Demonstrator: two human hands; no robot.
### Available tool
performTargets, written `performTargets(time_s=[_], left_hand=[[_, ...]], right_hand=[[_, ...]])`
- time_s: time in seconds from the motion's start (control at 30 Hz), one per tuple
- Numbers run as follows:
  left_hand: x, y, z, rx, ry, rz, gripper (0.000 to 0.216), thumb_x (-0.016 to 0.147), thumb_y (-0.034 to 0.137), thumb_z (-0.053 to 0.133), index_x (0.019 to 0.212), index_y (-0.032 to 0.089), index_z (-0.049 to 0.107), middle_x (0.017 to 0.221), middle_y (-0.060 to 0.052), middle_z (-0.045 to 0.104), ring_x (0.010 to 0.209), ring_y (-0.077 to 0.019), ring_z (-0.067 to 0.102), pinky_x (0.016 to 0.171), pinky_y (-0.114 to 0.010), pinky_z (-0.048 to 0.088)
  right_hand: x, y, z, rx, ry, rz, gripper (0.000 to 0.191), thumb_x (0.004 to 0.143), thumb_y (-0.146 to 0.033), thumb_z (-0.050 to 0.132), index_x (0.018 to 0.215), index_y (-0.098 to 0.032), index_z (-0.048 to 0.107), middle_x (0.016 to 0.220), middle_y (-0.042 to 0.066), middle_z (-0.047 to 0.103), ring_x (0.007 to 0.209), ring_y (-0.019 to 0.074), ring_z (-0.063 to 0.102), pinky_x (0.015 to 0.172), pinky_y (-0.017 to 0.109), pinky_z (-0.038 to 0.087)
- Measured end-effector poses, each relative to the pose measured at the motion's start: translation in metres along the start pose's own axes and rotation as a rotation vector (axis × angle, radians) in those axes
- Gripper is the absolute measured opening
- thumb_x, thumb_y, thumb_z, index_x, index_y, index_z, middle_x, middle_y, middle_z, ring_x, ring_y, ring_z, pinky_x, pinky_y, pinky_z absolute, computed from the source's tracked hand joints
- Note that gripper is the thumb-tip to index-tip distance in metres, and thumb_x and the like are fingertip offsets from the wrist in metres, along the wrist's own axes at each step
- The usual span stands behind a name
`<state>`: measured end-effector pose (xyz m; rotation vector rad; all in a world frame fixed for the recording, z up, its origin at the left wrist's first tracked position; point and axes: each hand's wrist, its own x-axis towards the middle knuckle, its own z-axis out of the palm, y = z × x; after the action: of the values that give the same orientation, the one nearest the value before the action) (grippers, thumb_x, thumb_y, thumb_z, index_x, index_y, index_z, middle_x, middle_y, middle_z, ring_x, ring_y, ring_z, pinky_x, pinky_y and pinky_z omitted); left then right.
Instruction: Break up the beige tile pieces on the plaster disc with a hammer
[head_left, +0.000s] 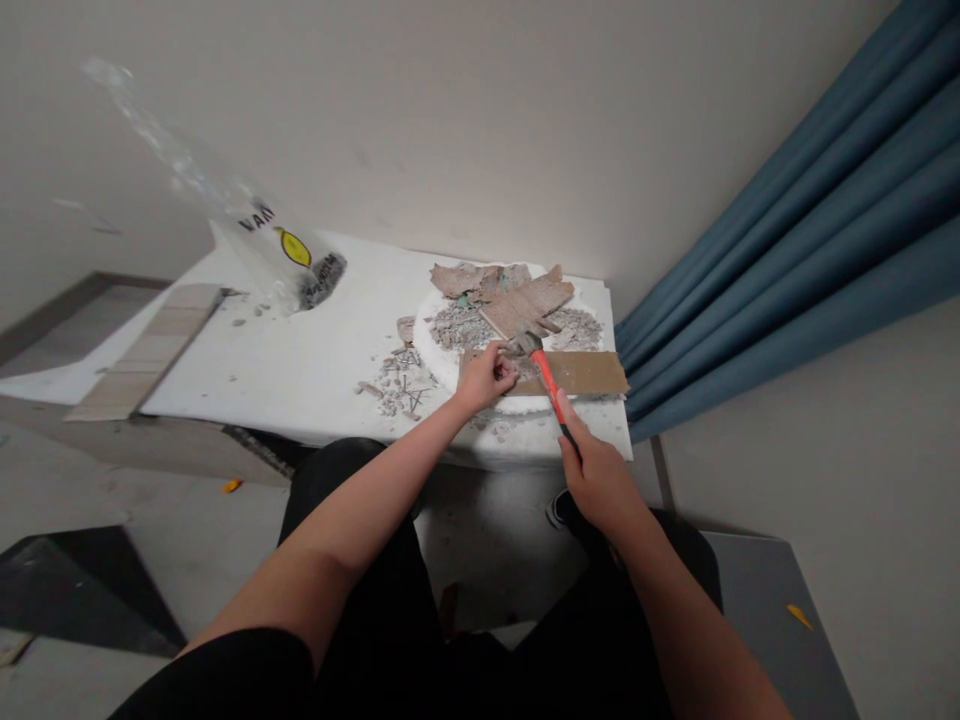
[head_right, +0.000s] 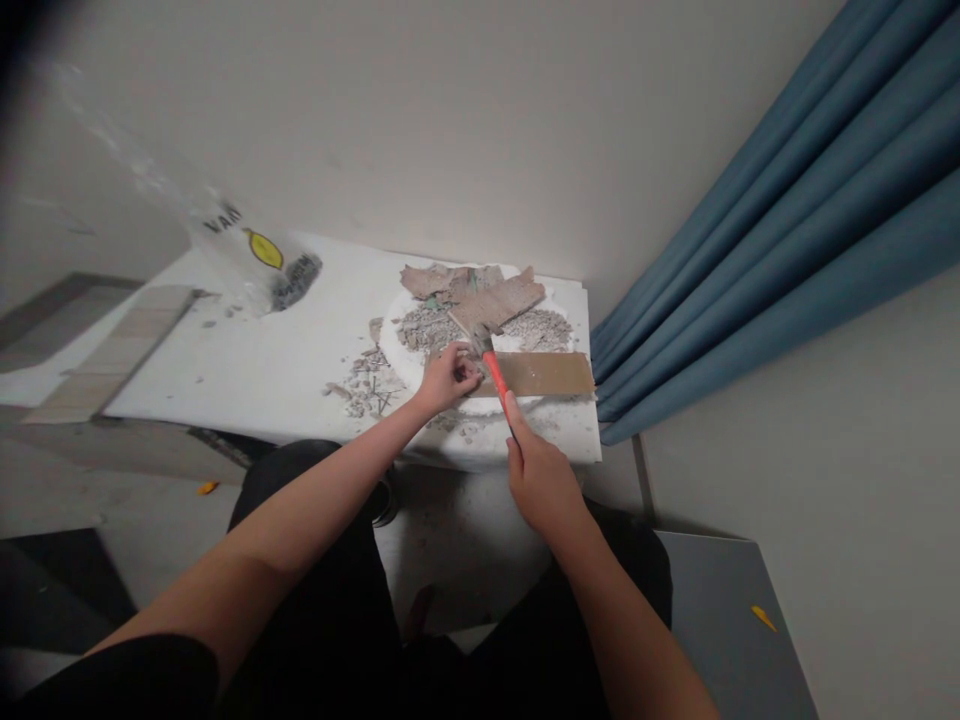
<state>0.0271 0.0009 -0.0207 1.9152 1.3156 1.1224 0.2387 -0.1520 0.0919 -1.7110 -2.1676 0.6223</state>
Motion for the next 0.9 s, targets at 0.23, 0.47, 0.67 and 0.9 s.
performTargets(time_s=[0.23, 0.47, 0.67, 0.9], left_hand=[[0.0004, 0.0018, -0.0001, 0.016, -0.016, -0.006, 0.049, 0.080, 0.020, 0.071, 0.123, 0.023, 0.048, 0.074, 0.008, 0.066, 0.068, -0.0126, 0.065, 0.069, -0.024, 0.049], [0.0008, 0.0031, -0.0008, 0.016, -0.039, -0.017, 0.048, 0.081, 0.022, 0.069, 0.124, 0.023, 0.048, 0.075, 0.007, 0.066, 0.069, -0.0137, 0.065, 0.069, -0.024, 0.049], [0.0006, 0.0033, -0.0006, 0.053, -0.058, -0.029, 0.050, 0.080, 0.019, 0.069, 0.126, 0.022, 0.049, 0.075, 0.006, 0.066, 0.070, -0.0147, 0.065, 0.071, -0.025, 0.048], [-0.0005, 0.0050, -0.0034, 0.040, -0.056, -0.002, 0.059, 0.079, 0.022, 0.070, 0.133, 0.021, 0.047, 0.089, 0.001, 0.068, 0.082, -0.0166, 0.067, 0.079, -0.029, 0.052]], right_hand=[[-0.0027, -0.0036, -0.0014, 0.010, 0.012, -0.001, 0.064, 0.104, -0.026, 0.037, 0.167, -0.026, 0.027, 0.114, 0.011, 0.078, 0.089, 0.0257, 0.073, 0.074, 0.030, 0.051], [-0.0016, -0.0051, -0.0027, -0.007, -0.010, 0.014, 0.065, 0.104, -0.026, 0.036, 0.168, -0.025, 0.025, 0.111, 0.010, 0.078, 0.089, 0.0264, 0.073, 0.074, 0.031, 0.050], [-0.0009, -0.0057, -0.0017, -0.048, -0.084, 0.063, 0.065, 0.104, -0.025, 0.036, 0.168, -0.025, 0.024, 0.099, 0.010, 0.079, 0.084, 0.0274, 0.072, 0.072, 0.032, 0.049], [-0.0033, -0.0025, -0.0002, -0.047, -0.068, 0.065, 0.065, 0.104, -0.025, 0.036, 0.168, -0.025, 0.026, 0.100, 0.010, 0.079, 0.084, 0.0273, 0.072, 0.073, 0.032, 0.049]])
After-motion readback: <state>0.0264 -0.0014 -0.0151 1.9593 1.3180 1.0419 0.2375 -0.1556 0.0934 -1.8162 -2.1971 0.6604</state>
